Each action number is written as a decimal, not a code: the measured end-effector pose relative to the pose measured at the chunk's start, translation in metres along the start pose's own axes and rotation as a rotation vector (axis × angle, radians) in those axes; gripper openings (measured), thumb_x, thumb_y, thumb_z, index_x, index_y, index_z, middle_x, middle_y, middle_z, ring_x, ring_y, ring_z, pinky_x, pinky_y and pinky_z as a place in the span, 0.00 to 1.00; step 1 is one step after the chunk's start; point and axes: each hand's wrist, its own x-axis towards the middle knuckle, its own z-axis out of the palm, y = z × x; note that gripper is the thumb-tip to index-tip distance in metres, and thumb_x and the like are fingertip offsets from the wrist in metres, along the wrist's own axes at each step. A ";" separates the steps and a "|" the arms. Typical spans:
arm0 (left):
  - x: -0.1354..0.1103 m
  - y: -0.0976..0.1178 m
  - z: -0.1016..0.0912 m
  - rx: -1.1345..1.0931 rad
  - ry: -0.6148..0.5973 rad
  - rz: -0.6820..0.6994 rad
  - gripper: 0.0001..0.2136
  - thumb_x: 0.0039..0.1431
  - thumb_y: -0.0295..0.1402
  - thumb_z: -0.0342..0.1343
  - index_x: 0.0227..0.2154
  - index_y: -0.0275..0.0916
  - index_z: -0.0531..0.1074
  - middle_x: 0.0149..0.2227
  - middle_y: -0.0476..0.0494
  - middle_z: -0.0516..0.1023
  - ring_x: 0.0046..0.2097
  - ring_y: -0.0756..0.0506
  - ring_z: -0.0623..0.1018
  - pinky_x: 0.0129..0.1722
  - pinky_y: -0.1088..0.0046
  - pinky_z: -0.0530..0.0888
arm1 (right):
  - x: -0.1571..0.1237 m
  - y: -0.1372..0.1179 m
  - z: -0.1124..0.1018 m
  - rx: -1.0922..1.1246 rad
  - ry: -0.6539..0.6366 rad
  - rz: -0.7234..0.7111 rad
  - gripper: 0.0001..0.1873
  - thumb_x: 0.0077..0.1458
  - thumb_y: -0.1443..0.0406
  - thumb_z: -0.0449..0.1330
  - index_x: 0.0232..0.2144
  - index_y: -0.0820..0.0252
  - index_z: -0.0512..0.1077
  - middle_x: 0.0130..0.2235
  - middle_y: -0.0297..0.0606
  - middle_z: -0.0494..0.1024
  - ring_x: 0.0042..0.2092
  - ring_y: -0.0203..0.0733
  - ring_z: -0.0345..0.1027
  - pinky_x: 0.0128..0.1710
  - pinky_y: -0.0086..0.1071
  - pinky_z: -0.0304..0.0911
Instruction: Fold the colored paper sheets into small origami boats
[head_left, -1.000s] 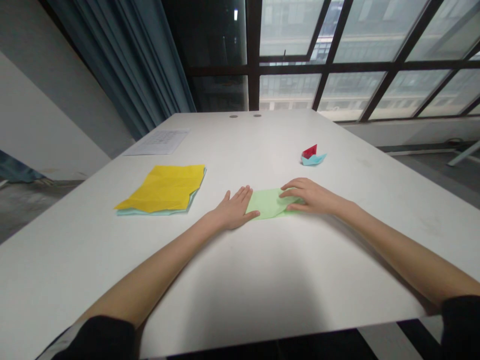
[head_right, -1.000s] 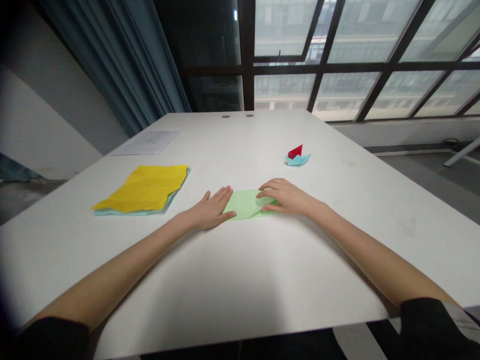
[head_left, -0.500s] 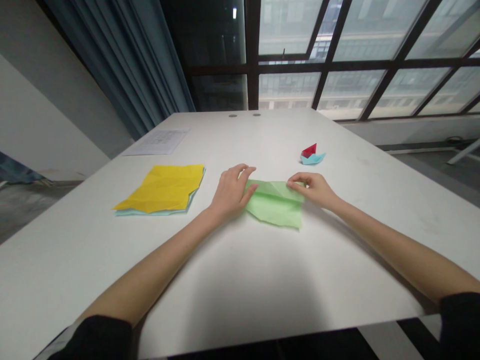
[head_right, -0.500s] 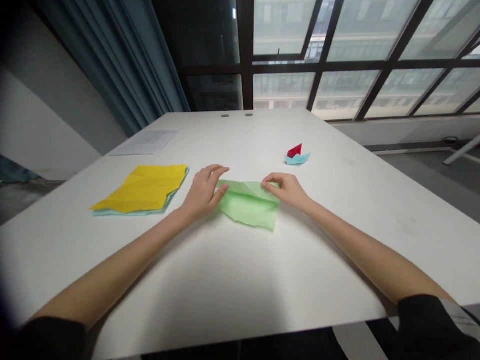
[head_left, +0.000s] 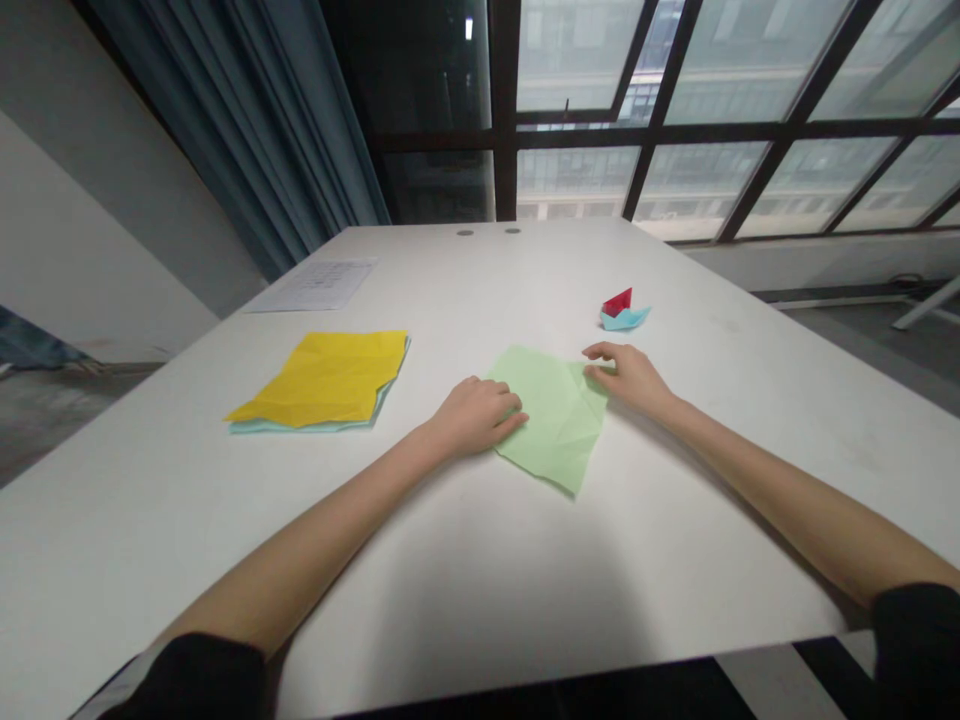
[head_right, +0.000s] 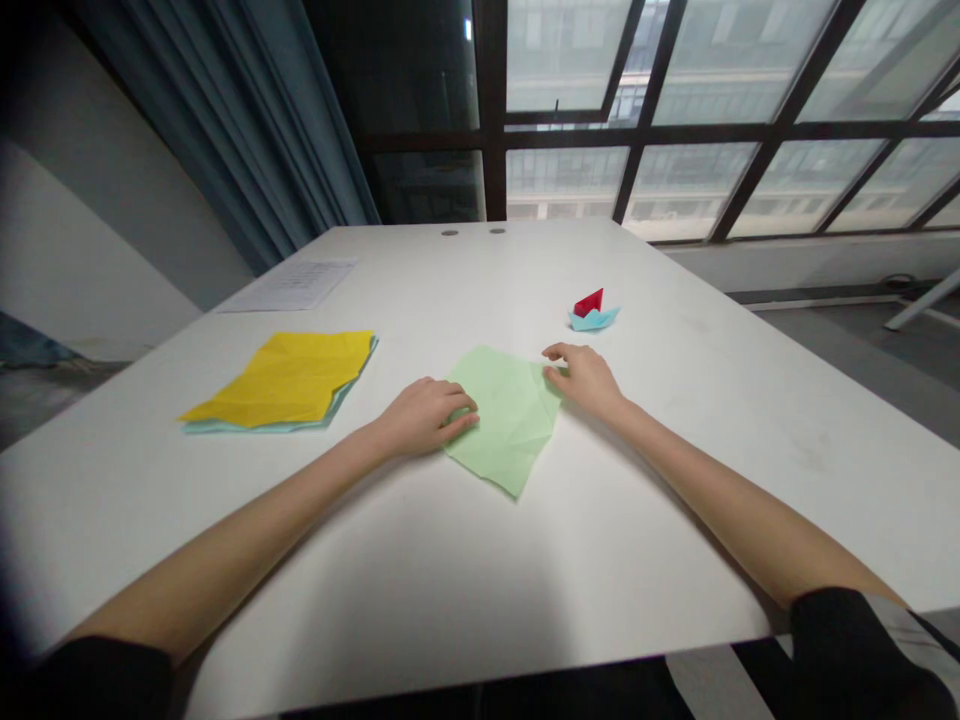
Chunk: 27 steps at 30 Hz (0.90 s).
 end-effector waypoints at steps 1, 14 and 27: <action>0.000 0.000 0.000 -0.004 -0.005 0.016 0.17 0.64 0.41 0.40 0.39 0.41 0.73 0.36 0.43 0.76 0.40 0.44 0.75 0.37 0.68 0.65 | 0.000 0.001 0.001 -0.035 -0.008 -0.085 0.17 0.49 0.65 0.54 0.43 0.59 0.72 0.44 0.43 0.77 0.45 0.50 0.68 0.47 0.43 0.61; 0.000 -0.019 0.013 0.056 -0.002 -0.093 0.21 0.61 0.48 0.40 0.48 0.43 0.69 0.51 0.39 0.71 0.53 0.38 0.68 0.50 0.58 0.62 | -0.001 -0.004 0.002 -0.144 -0.324 -0.511 0.22 0.47 0.73 0.51 0.45 0.60 0.72 0.44 0.41 0.77 0.47 0.47 0.67 0.50 0.41 0.59; -0.002 -0.040 0.030 -0.073 0.010 -0.501 0.28 0.60 0.47 0.42 0.59 0.36 0.54 0.62 0.30 0.55 0.61 0.34 0.57 0.56 0.51 0.55 | -0.003 -0.001 0.001 -0.203 -0.216 -0.368 0.15 0.56 0.60 0.53 0.43 0.58 0.72 0.41 0.41 0.77 0.45 0.47 0.66 0.47 0.41 0.58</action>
